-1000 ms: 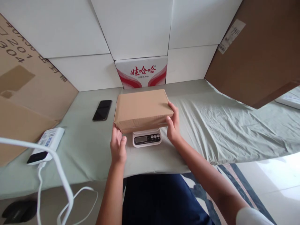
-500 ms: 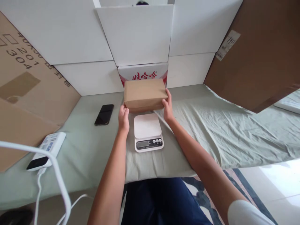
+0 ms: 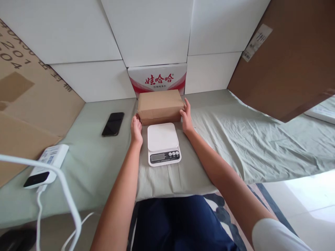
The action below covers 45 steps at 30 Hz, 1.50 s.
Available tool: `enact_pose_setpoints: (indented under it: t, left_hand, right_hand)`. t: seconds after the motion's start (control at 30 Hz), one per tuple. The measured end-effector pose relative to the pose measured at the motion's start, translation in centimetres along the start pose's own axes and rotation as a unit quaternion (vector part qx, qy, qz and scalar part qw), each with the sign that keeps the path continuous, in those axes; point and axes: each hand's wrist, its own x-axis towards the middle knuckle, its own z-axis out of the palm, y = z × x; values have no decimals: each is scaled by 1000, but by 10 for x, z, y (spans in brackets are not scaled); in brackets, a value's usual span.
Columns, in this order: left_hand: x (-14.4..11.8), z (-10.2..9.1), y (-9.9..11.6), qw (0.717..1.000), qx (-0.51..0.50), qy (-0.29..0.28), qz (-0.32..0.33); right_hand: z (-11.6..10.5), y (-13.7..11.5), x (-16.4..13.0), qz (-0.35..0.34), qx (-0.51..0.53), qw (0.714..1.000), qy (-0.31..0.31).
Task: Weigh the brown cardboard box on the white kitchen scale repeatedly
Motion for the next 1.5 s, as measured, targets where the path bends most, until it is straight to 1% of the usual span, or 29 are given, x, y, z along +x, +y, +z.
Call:
enact_pose_setpoints:
  t: [0.1, 0.17, 0.37, 0.43, 0.53, 0.63, 0.7, 0.77, 0.87, 0.93, 1.0, 1.1, 1.2, 1.27, 1.33, 1.4, 1.5]
  left_hand:
    - [-1, -1, 0, 1000, 7, 14, -1]
    - [-2, 0, 0, 1000, 12, 14, -3]
    - [-1, 1, -5, 1000, 21, 4, 9]
    - [0, 1, -6, 1000, 12, 0, 9]
    - [-2, 2, -6, 1000, 8, -3, 10]
    - [-8, 4, 0, 999, 21, -8, 23]
    - [-12, 6, 7, 998, 29, -12, 53]
    - [-18, 7, 17, 995, 30, -11, 98]
    - [-36, 6, 33, 987, 40, -7, 153]
    - [-55, 2, 41, 985, 51, -3, 167]
    - [-79, -6, 44, 984, 64, 10, 163]
    - [-114, -20, 42, 986, 78, 18, 149]
    - [-139, -29, 38, 987, 73, 37, 141]
    - [-148, -32, 36, 988, 73, 51, 124]
    - [-153, -32, 36, 990, 76, 56, 102]
    - [-155, -33, 36, 992, 85, 54, 82]
    - [-154, -33, 36, 990, 109, 58, 67]
  right_hand:
    - [0, 0, -3, -5, -7, 1000, -7]
    - [1, -2, -5, -5, -14, 1000, -14]
    - [0, -5, -2, 48, -12, 999, -11]
    - [0, -4, -2, 50, -9, 999, -14]
    - [1, -6, -4, 32, -7, 999, -12]
    - [2, -12, -8, 17, -5, 1000, -3]
    - [2, -19, -10, 0, -7, 1000, 6]
    - [1, -28, -12, -35, -16, 999, 11]
    - [-7, -46, -22, -94, -35, 995, 11]
    - [-15, -57, -39, -108, -47, 993, 2]
    - [-25, -64, -65, -94, -57, 994, -20]
    - [-40, -67, -105, -66, -75, 993, -68]
    - [-49, -64, -129, -59, -77, 990, -98]
    - [-49, -64, -132, -46, -65, 991, -107]
    - [-48, -65, -129, -24, -39, 993, -111]
    - [-45, -68, -125, -8, -10, 993, -115]
    - [-44, -70, -122, -7, 3, 993, -118]
